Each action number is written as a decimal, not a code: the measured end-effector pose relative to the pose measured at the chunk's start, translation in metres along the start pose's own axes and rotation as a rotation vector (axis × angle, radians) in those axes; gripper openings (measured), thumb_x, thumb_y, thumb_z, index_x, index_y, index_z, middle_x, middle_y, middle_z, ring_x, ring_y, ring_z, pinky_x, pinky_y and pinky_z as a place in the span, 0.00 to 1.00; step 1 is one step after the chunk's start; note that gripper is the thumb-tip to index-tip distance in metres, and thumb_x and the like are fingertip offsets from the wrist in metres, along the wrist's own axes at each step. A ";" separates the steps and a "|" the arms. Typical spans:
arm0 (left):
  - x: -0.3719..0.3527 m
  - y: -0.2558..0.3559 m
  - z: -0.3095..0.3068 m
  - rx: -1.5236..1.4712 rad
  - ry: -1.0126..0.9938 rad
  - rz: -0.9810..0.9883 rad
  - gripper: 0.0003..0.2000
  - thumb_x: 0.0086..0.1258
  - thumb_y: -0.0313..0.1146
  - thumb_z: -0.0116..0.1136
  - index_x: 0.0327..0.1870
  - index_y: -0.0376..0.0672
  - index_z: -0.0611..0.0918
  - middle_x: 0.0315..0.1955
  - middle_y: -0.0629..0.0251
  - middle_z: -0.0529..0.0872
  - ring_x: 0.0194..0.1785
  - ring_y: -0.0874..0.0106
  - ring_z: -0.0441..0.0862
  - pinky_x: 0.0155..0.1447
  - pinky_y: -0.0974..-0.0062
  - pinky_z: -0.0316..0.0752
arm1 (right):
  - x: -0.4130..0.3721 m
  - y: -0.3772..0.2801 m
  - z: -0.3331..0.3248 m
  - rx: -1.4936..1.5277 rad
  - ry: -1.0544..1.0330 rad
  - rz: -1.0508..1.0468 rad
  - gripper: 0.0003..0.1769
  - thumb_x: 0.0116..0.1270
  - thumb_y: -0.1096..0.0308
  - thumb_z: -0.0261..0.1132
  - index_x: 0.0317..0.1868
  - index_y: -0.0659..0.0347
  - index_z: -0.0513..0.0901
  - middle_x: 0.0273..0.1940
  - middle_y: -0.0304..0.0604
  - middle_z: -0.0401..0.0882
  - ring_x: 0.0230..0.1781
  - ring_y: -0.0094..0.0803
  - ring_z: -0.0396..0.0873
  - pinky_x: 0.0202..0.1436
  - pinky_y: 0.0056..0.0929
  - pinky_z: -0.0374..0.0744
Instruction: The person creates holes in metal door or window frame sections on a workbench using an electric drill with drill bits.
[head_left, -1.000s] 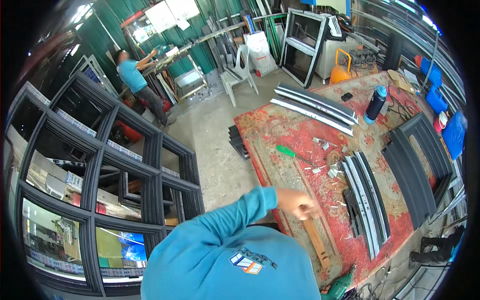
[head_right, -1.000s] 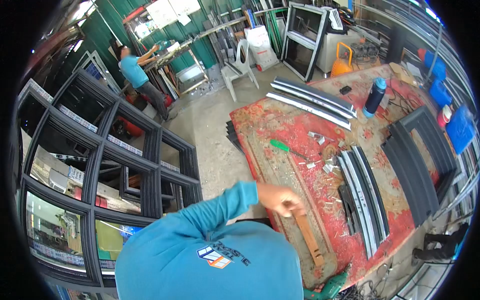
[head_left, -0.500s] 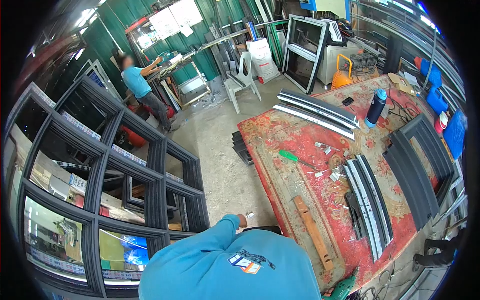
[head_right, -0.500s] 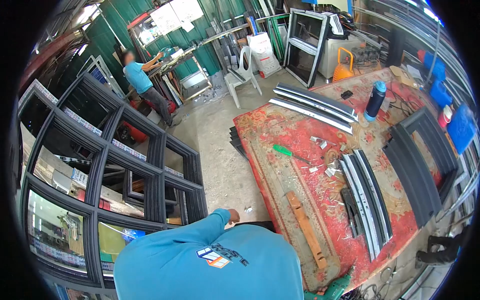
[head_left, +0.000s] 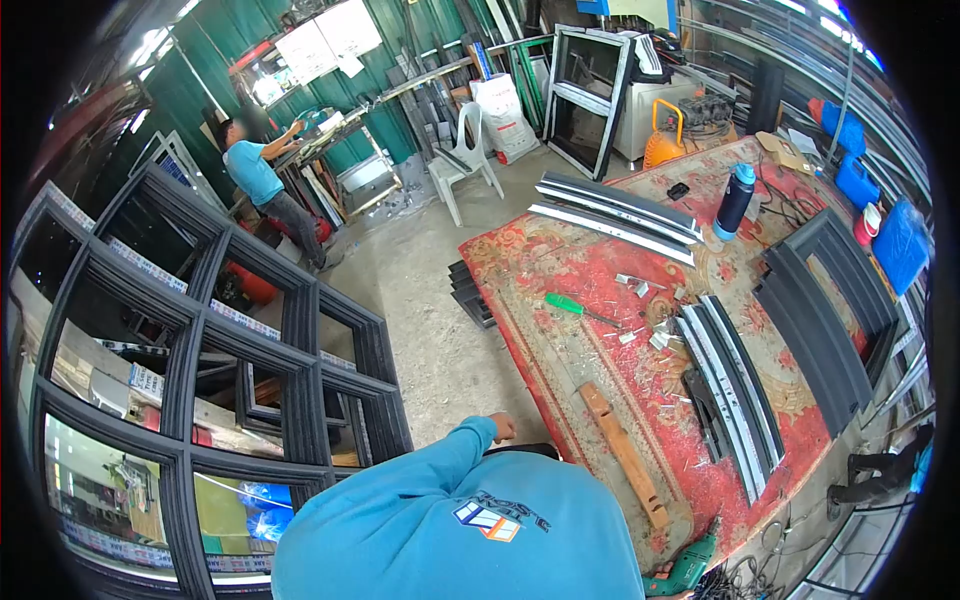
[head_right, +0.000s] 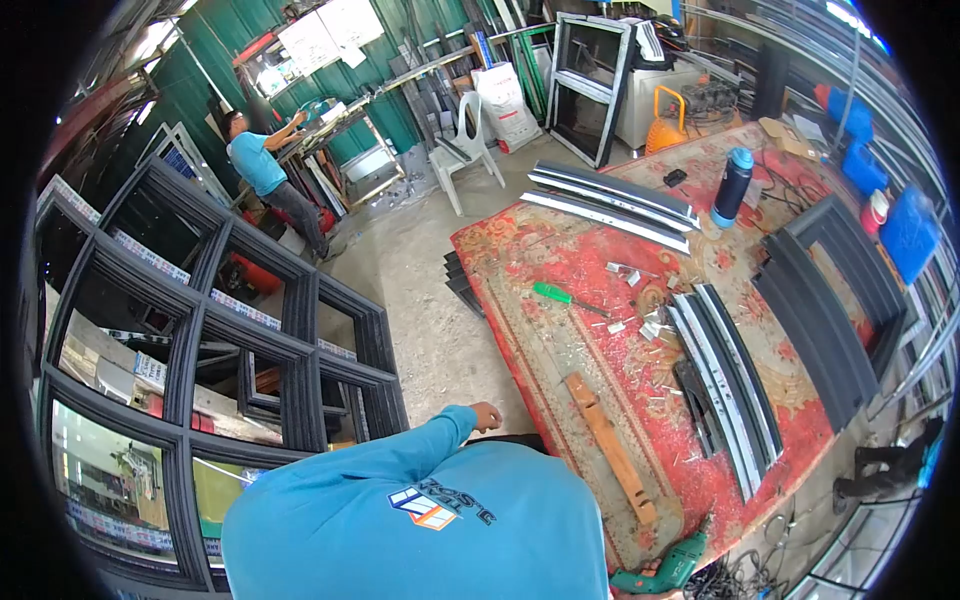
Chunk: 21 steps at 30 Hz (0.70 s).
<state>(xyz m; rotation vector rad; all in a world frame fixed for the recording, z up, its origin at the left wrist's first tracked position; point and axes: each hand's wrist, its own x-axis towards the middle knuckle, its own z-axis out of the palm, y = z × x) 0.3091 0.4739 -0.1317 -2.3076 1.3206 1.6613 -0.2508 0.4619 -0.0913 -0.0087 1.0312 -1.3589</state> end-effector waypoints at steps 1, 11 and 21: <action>0.003 -0.001 0.001 0.023 -0.026 0.010 0.19 0.66 0.41 0.67 0.56 0.44 0.89 0.38 0.58 0.92 0.32 0.66 0.91 0.39 0.64 0.85 | -0.002 -0.001 0.000 0.003 0.006 -0.003 0.53 0.68 0.16 0.48 0.62 0.62 0.81 0.42 0.48 0.86 0.35 0.37 0.83 0.40 0.34 0.84; 0.002 0.012 0.006 0.036 -0.010 0.038 0.19 0.68 0.40 0.67 0.56 0.39 0.88 0.40 0.55 0.93 0.34 0.64 0.92 0.43 0.64 0.87 | -0.008 -0.008 0.017 0.012 0.029 -0.012 0.53 0.68 0.16 0.49 0.61 0.62 0.81 0.42 0.49 0.87 0.35 0.36 0.83 0.39 0.33 0.84; -0.001 0.014 0.011 0.014 -0.004 0.010 0.19 0.67 0.38 0.66 0.57 0.40 0.89 0.40 0.55 0.93 0.36 0.63 0.91 0.43 0.63 0.87 | -0.008 -0.011 0.037 0.013 0.055 0.007 0.53 0.68 0.16 0.49 0.61 0.61 0.81 0.42 0.49 0.87 0.34 0.36 0.83 0.39 0.32 0.84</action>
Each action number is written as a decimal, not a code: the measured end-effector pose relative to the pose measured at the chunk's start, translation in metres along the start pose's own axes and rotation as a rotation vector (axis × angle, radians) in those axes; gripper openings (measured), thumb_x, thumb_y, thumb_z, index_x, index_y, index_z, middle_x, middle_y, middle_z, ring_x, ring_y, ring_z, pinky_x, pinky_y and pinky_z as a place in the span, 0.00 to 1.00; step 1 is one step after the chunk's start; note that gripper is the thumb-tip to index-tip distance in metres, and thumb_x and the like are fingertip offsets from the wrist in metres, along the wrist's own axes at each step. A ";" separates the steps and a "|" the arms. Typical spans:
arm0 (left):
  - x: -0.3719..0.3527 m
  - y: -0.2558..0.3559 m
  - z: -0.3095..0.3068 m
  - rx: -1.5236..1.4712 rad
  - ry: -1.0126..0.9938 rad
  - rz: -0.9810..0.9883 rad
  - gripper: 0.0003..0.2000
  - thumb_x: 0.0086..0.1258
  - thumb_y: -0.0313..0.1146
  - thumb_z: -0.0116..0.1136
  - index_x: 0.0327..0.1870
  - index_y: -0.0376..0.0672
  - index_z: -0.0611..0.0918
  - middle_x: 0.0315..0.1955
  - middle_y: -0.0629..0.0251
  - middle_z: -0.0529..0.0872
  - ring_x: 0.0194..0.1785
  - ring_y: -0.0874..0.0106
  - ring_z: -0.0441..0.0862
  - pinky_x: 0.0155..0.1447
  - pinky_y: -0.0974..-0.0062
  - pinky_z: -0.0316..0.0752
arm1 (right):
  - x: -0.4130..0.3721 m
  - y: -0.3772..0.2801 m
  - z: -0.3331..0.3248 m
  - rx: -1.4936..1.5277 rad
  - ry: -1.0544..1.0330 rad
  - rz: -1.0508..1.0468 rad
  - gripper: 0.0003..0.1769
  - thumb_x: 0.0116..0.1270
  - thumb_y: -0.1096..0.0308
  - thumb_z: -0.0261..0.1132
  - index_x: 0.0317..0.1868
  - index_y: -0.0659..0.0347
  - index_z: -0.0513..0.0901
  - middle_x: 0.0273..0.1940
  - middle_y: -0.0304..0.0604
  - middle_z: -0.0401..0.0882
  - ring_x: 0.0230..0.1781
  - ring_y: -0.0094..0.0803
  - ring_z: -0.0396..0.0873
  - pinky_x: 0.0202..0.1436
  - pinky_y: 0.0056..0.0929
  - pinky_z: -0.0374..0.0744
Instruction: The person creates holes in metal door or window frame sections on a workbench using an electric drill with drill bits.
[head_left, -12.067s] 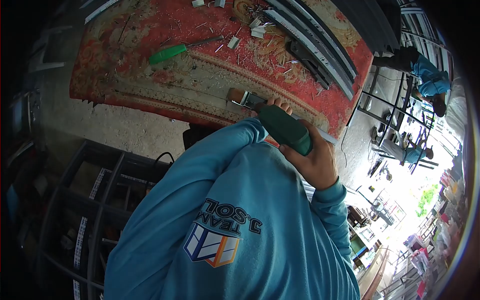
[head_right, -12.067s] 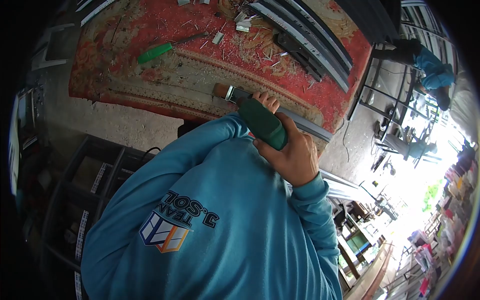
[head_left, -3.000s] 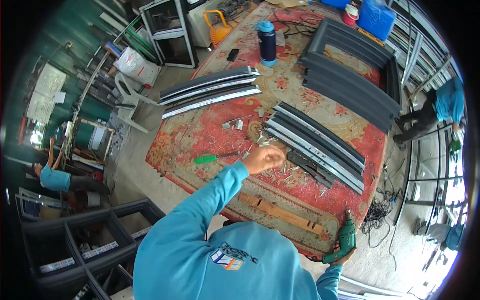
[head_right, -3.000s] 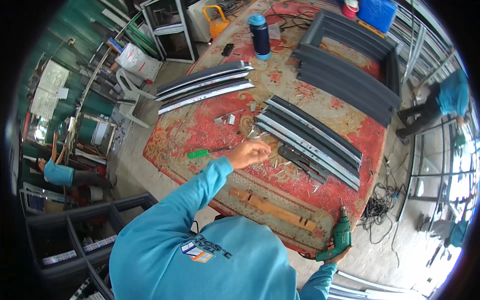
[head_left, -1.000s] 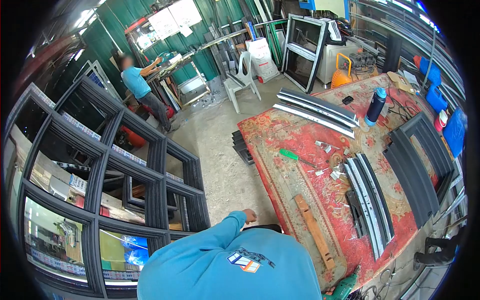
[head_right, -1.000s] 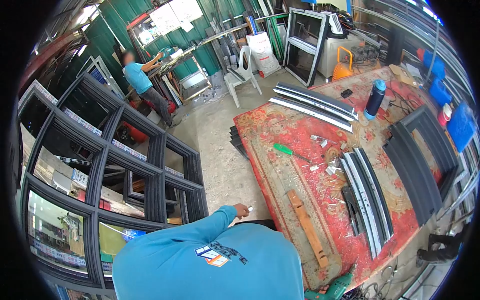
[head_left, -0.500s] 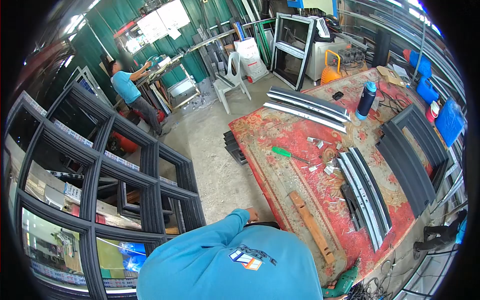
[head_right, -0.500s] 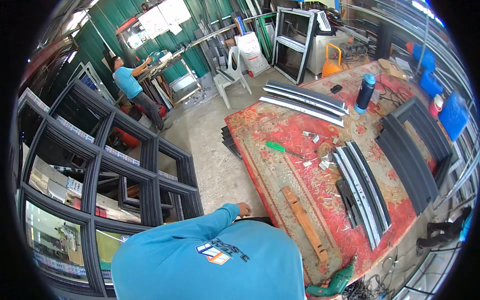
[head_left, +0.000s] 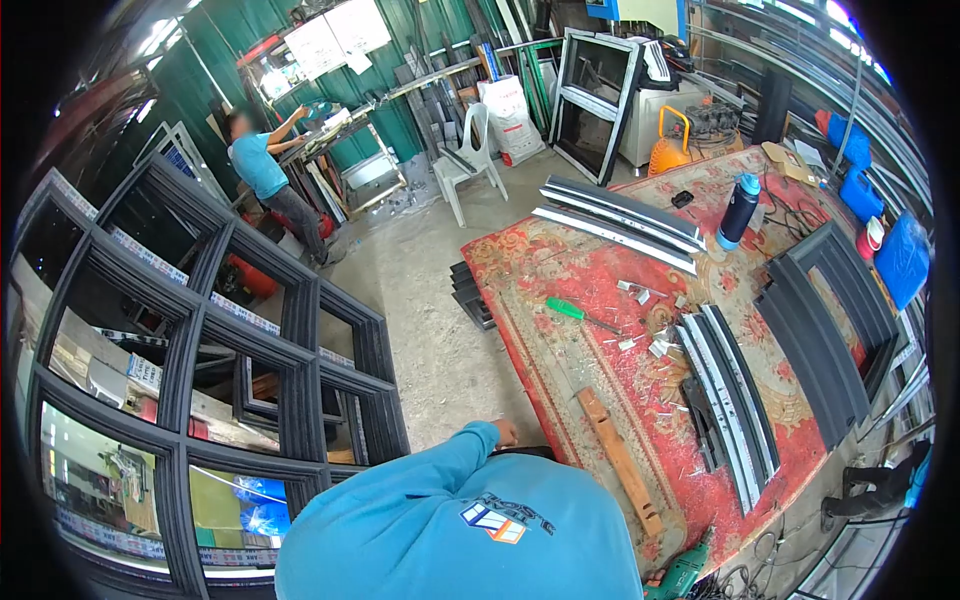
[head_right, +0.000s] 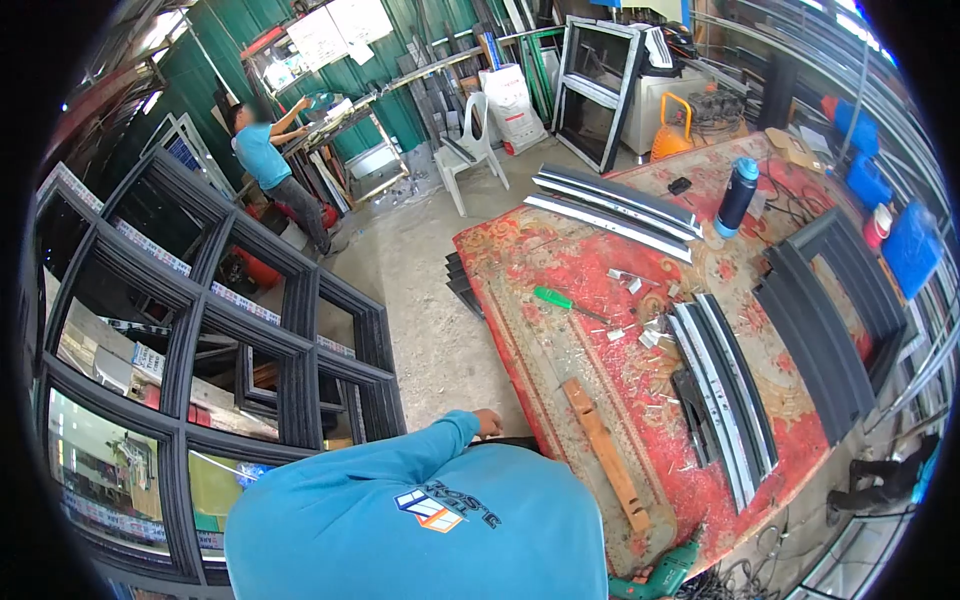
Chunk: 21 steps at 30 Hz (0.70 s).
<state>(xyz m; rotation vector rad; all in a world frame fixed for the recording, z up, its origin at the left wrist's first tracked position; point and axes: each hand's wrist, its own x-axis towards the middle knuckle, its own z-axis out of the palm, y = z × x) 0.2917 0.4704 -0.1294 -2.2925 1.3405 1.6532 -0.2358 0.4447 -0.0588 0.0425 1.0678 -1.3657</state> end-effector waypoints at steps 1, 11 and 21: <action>0.001 -0.001 0.003 -0.004 -0.001 -0.013 0.20 0.66 0.38 0.66 0.57 0.41 0.89 0.40 0.55 0.93 0.37 0.62 0.91 0.44 0.63 0.87 | 0.001 -0.001 0.003 0.000 0.001 0.001 0.52 0.68 0.16 0.49 0.61 0.61 0.81 0.42 0.49 0.87 0.34 0.36 0.83 0.38 0.32 0.84; -0.002 -0.015 0.018 -0.031 0.039 -0.042 0.20 0.66 0.40 0.69 0.58 0.44 0.90 0.49 0.54 0.93 0.45 0.62 0.92 0.52 0.63 0.87 | 0.011 -0.004 0.035 -0.019 -0.004 0.027 0.52 0.68 0.16 0.49 0.61 0.61 0.81 0.42 0.49 0.87 0.33 0.36 0.83 0.37 0.31 0.85; -0.013 -0.038 0.030 -0.001 0.031 0.020 0.23 0.69 0.50 0.65 0.58 0.45 0.89 0.58 0.50 0.89 0.63 0.53 0.85 0.70 0.59 0.77 | -0.030 -0.017 -0.006 0.035 0.158 -0.031 0.52 0.68 0.16 0.50 0.61 0.61 0.81 0.42 0.49 0.87 0.32 0.36 0.83 0.36 0.31 0.85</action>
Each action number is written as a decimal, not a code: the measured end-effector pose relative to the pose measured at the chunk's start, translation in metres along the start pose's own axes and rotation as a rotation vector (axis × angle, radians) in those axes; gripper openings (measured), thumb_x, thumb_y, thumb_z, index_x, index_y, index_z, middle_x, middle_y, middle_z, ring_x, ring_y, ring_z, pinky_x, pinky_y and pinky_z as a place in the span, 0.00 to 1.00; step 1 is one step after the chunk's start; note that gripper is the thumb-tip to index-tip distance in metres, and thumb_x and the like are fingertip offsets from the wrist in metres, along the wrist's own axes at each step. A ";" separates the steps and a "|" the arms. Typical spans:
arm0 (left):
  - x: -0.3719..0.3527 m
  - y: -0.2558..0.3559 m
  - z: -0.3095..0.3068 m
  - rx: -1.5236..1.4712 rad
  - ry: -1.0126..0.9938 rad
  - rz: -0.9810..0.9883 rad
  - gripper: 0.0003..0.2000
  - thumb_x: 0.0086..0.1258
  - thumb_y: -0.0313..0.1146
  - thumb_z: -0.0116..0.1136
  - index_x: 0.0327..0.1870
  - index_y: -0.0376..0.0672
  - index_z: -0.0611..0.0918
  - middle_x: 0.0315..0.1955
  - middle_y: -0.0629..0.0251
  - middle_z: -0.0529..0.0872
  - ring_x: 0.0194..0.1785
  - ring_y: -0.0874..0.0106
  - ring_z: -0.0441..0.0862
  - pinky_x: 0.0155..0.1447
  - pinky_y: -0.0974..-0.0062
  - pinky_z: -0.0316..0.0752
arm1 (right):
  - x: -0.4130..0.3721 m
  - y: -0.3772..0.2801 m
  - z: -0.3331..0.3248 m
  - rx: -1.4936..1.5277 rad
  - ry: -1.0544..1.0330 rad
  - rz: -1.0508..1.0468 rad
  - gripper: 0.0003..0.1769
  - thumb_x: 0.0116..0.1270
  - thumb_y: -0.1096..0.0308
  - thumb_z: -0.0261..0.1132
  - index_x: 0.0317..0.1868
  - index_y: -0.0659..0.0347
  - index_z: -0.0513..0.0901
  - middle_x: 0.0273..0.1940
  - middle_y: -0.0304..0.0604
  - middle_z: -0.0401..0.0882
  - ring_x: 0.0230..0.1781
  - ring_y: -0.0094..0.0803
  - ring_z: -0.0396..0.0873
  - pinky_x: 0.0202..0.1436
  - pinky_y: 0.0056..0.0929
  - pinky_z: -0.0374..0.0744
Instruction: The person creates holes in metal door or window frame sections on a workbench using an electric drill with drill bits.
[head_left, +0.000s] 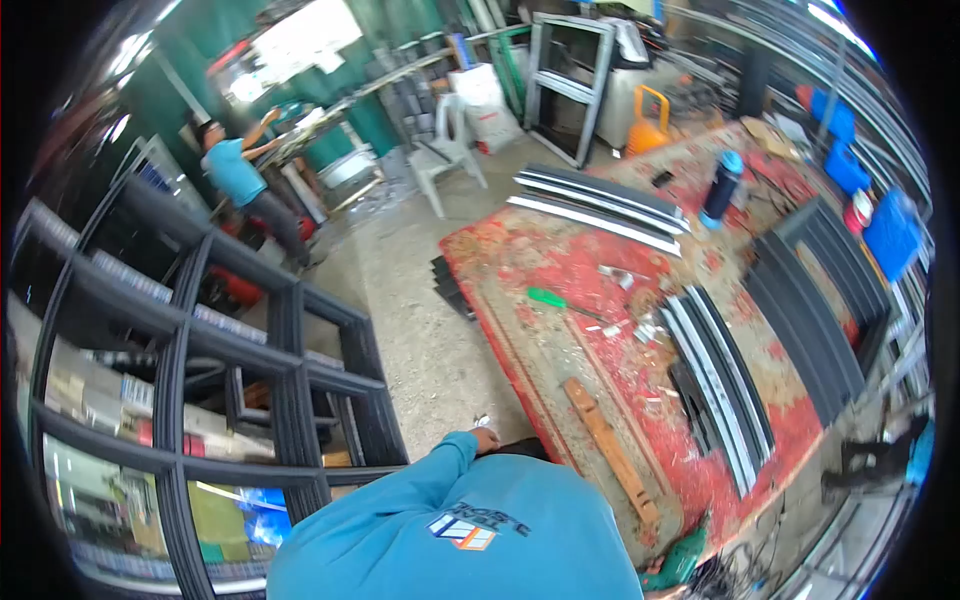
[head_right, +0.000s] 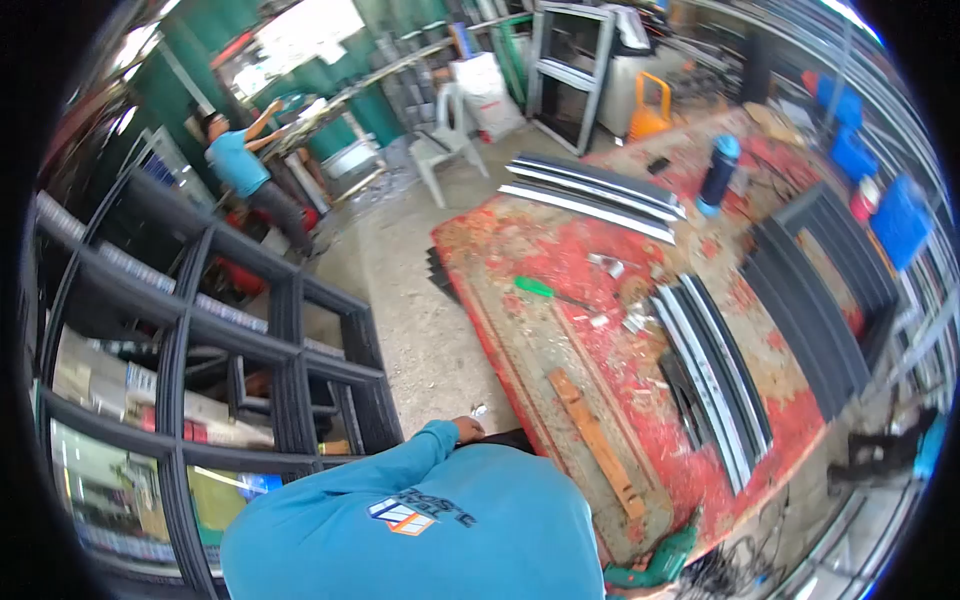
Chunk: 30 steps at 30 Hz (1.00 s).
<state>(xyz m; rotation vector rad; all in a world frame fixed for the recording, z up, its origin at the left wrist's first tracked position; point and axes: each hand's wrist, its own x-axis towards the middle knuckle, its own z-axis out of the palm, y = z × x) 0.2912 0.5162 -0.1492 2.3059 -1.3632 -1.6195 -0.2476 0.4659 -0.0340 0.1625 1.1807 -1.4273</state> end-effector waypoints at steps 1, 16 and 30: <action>-0.006 0.009 -0.003 0.030 -0.038 0.019 0.23 0.69 0.50 0.65 0.58 0.45 0.89 0.58 0.50 0.89 0.63 0.53 0.85 0.70 0.59 0.77 | -0.009 -0.004 -0.015 0.024 0.043 -0.025 0.52 0.68 0.16 0.50 0.61 0.61 0.81 0.42 0.50 0.87 0.32 0.36 0.83 0.36 0.31 0.85; -0.015 0.138 -0.132 0.340 -0.392 -0.028 0.21 0.69 0.46 0.69 0.60 0.47 0.89 0.51 0.57 0.92 0.54 0.63 0.88 0.55 0.63 0.83 | -0.025 -0.017 -0.116 0.112 -0.143 -0.086 0.64 0.61 0.12 0.54 0.66 0.74 0.78 0.37 0.48 0.88 0.28 0.33 0.83 0.32 0.28 0.85; 0.242 0.264 -0.339 -0.058 0.147 0.741 0.22 0.71 0.31 0.71 0.65 0.39 0.82 0.54 0.58 0.88 0.57 0.65 0.86 0.63 0.62 0.81 | -0.116 -0.001 -0.069 0.004 0.090 -0.236 0.40 0.73 0.36 0.64 0.62 0.69 0.80 0.45 0.56 0.87 0.33 0.41 0.86 0.40 0.38 0.87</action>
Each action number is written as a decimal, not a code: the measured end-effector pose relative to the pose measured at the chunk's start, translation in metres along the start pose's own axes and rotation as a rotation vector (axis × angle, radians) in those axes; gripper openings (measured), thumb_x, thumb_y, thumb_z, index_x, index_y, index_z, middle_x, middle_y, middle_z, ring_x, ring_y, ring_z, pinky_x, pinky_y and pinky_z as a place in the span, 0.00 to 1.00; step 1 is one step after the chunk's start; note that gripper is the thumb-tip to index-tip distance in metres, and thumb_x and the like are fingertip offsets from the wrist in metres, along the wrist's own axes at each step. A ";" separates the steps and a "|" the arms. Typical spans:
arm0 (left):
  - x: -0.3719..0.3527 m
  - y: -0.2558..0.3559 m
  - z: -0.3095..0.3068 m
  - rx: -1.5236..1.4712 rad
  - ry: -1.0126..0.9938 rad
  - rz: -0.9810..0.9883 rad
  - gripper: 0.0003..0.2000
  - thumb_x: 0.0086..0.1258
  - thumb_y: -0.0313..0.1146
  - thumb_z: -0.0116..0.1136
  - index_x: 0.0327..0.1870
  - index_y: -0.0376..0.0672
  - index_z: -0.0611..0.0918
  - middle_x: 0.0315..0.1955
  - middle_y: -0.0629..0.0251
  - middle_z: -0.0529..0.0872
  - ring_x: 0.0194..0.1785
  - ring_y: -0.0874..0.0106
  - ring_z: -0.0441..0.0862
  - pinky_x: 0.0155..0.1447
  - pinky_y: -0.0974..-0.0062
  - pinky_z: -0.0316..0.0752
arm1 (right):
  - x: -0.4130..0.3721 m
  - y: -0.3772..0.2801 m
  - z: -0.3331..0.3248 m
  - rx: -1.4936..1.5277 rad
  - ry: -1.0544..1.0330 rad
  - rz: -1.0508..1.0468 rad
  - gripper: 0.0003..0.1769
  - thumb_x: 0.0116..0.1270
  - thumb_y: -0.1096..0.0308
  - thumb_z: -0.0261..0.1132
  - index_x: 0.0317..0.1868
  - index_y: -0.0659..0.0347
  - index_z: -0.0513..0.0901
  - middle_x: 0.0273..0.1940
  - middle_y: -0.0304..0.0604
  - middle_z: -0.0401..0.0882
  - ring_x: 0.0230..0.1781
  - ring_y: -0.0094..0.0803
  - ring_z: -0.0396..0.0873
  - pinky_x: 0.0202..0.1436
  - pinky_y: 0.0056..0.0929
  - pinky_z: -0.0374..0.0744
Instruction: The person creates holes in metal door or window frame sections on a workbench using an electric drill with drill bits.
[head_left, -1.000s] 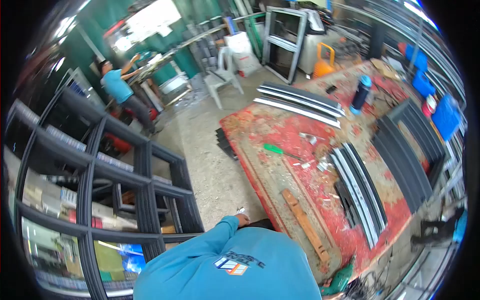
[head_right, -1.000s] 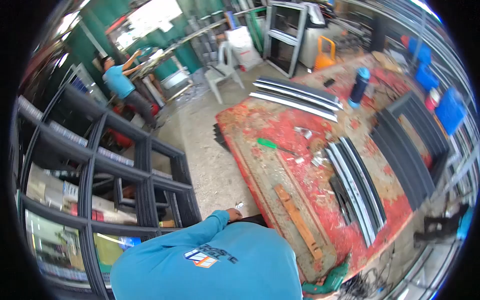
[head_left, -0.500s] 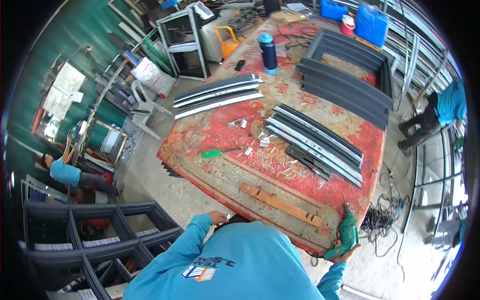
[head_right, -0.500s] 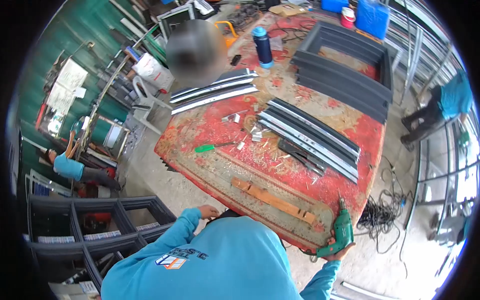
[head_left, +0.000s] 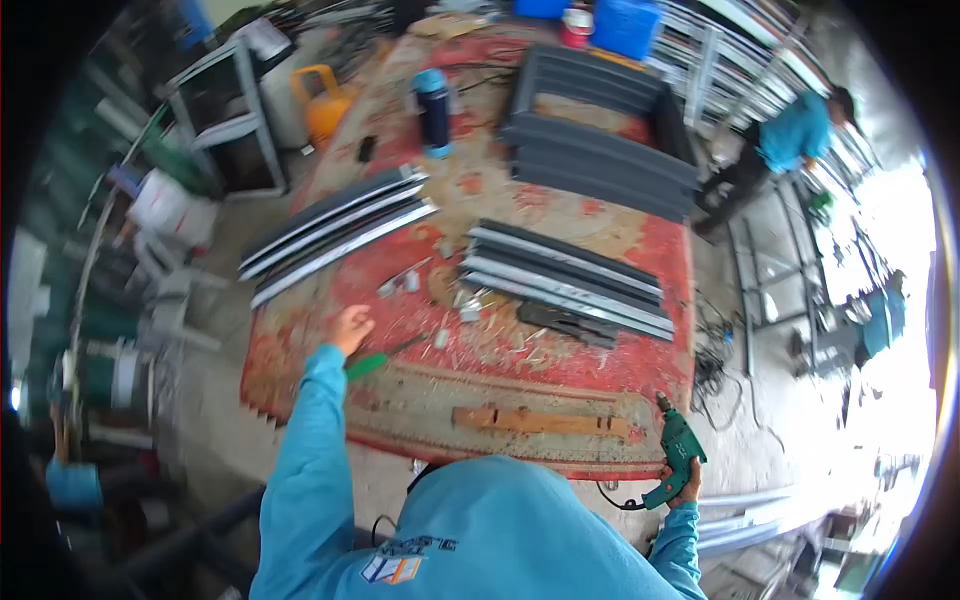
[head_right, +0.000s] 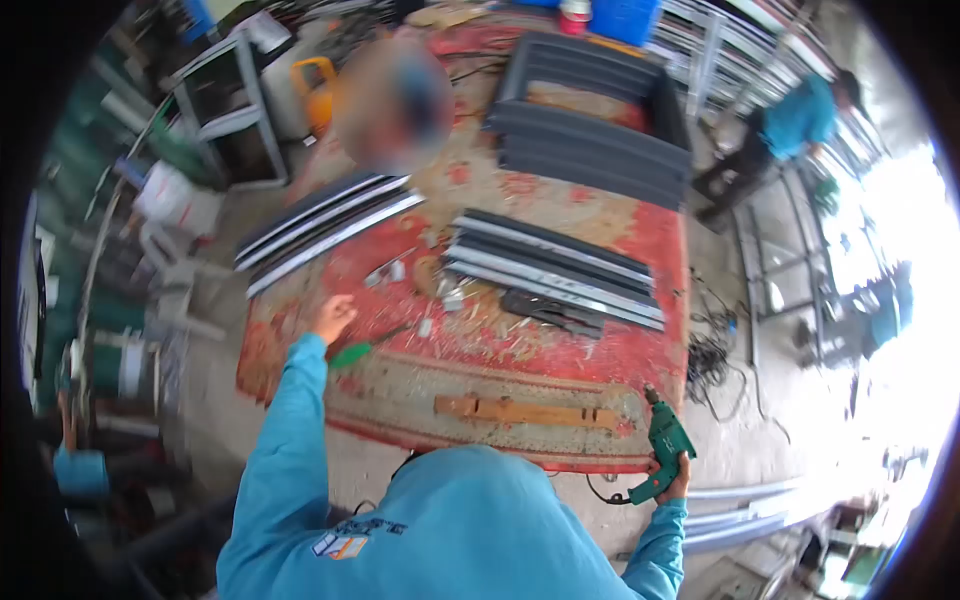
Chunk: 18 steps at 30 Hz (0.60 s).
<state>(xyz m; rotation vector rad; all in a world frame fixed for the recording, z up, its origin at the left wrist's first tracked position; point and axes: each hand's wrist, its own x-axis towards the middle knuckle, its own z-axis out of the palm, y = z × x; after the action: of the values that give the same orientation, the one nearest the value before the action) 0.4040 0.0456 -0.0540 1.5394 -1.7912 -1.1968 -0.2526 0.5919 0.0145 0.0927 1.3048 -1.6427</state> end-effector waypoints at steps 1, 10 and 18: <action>0.022 -0.015 -0.004 -0.034 0.045 0.101 0.23 0.70 0.31 0.72 0.66 0.39 0.82 0.59 0.56 0.87 0.62 0.62 0.84 0.67 0.61 0.79 | -0.017 0.005 0.003 0.023 0.052 -0.057 0.40 0.73 0.36 0.64 0.62 0.69 0.80 0.45 0.56 0.87 0.33 0.41 0.86 0.40 0.38 0.87; 0.184 -0.054 -0.040 0.664 0.389 0.075 0.30 0.62 0.36 0.77 0.67 0.48 0.81 0.68 0.49 0.78 0.75 0.48 0.70 0.76 0.49 0.71 | -0.188 0.081 0.020 -0.020 0.475 -0.143 0.36 0.70 0.39 0.67 0.60 0.66 0.81 0.43 0.54 0.88 0.31 0.41 0.86 0.39 0.41 0.87; 0.191 -0.001 -0.037 0.944 0.536 -0.176 0.18 0.58 0.36 0.79 0.49 0.54 0.85 0.53 0.65 0.90 0.55 0.55 0.86 0.56 0.53 0.81 | -0.268 0.149 0.041 0.012 0.848 -0.156 0.31 0.66 0.43 0.72 0.54 0.63 0.83 0.35 0.51 0.87 0.25 0.43 0.85 0.25 0.41 0.83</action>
<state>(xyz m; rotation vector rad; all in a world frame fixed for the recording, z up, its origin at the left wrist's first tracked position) 0.3880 -0.1479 -0.0697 2.2559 -1.9263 0.1301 0.0090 0.7419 0.0860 0.7798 1.9595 -1.8132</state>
